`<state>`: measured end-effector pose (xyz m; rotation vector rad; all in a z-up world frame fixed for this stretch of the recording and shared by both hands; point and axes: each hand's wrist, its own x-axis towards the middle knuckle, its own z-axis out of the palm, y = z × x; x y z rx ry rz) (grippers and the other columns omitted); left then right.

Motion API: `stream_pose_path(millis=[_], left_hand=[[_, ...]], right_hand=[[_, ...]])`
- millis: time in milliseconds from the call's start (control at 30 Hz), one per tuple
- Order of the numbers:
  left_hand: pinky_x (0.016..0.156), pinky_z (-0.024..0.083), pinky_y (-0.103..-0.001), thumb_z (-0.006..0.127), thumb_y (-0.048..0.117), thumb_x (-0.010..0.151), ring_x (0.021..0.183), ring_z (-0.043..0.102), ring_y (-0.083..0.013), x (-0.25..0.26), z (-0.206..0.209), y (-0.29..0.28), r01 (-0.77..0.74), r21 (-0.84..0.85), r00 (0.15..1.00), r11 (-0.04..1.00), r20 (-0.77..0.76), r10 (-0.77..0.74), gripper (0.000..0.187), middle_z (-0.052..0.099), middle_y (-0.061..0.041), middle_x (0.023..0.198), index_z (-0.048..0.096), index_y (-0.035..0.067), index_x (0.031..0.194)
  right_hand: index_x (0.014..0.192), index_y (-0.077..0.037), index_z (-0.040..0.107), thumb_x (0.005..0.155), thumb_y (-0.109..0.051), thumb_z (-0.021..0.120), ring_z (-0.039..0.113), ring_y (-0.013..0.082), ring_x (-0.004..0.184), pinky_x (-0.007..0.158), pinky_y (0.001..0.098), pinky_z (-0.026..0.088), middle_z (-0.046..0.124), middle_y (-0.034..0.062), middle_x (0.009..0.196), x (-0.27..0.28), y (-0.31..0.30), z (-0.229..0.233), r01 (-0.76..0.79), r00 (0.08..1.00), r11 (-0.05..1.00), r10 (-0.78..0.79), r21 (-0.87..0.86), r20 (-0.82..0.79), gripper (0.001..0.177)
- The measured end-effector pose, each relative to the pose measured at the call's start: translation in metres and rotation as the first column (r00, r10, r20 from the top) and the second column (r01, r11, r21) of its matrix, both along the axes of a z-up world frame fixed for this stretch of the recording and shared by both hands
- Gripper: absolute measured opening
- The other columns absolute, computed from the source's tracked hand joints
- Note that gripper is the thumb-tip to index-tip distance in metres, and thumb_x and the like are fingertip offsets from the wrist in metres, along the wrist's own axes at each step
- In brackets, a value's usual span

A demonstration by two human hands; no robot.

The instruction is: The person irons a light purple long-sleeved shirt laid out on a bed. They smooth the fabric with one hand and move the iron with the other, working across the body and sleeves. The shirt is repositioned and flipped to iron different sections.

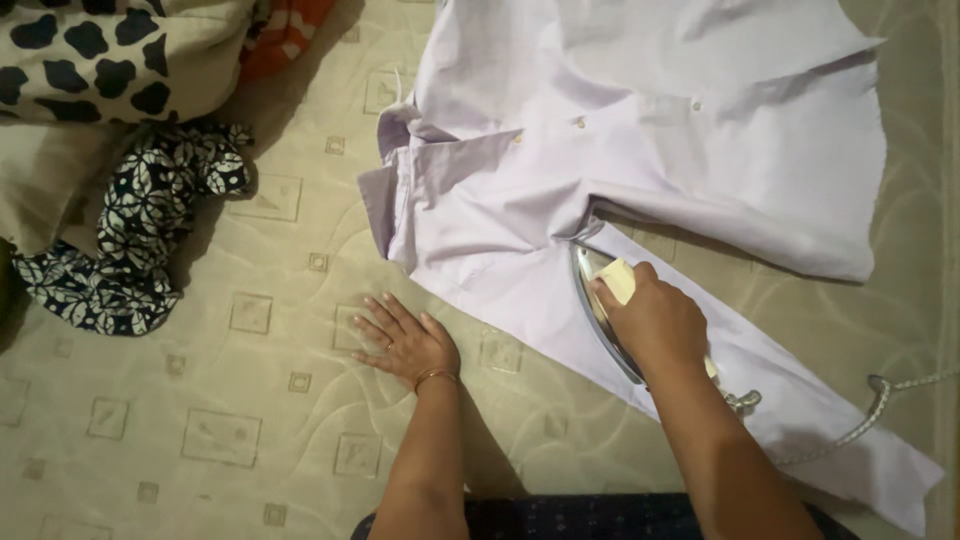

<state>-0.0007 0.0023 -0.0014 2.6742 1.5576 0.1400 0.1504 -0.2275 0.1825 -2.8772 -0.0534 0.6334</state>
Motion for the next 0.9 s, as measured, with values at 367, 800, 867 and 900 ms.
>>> stream_pose_path(millis=[367, 800, 867, 900], left_hand=[[0.118, -0.005, -0.073, 0.039, 0.041, 0.100, 0.160, -0.003, -0.0358, -0.001, -0.004, -0.002, 0.018, 0.018, 0.997, 1.000, 0.081, -0.020, 0.074, 0.004, -0.009, 0.175, 0.020, 0.012, 0.166], [0.118, -0.006, -0.071, 0.040, 0.040, 0.099, 0.159, -0.006, -0.0355, 0.001, -0.001, 0.000, 0.003, -0.020, 1.000, 1.000, 0.010, -0.003, 0.073, 0.002, -0.008, 0.174, 0.020, 0.014, 0.165], [0.118, -0.006, -0.072, 0.040, 0.040, 0.099, 0.159, -0.006, -0.0359, 0.000, -0.001, -0.001, 0.014, -0.012, 0.999, 1.000, 0.037, -0.013, 0.074, 0.002, -0.008, 0.174, 0.020, 0.013, 0.165], [0.118, -0.007, -0.071, 0.040, 0.040, 0.099, 0.158, -0.006, -0.0361, -0.001, -0.001, -0.001, 0.015, -0.015, 0.999, 1.000, 0.035, -0.015, 0.074, 0.002, -0.008, 0.174, 0.020, 0.013, 0.165]], right_hand=[[0.110, -0.007, 0.066, 0.091, -0.065, 0.060, 0.073, 0.0401, 0.087, 0.076, 0.0499, 0.057, 0.075, 0.0203, 0.091, -0.011, 0.006, 0.004, -0.065, 0.998, 0.998, 0.064, 0.020, 0.021, 0.062], [0.113, -0.010, 0.068, 0.091, -0.071, 0.057, 0.074, 0.0357, 0.089, 0.077, 0.0475, 0.058, 0.076, 0.0167, 0.095, -0.015, 0.032, 0.007, -0.230, 0.973, 0.973, 0.230, -0.021, -0.031, 0.065], [0.114, -0.011, 0.068, 0.090, -0.070, 0.057, 0.074, 0.0358, 0.089, 0.077, 0.0479, 0.058, 0.076, 0.0158, 0.096, -0.008, 0.040, 0.005, -0.257, 0.966, 0.966, 0.257, 0.002, -0.023, 0.064], [0.113, -0.011, 0.068, 0.088, -0.069, 0.058, 0.074, 0.0360, 0.088, 0.077, 0.0483, 0.058, 0.076, 0.0152, 0.097, -0.008, 0.042, 0.003, -0.285, 0.958, 0.958, 0.285, 0.019, -0.014, 0.064]])
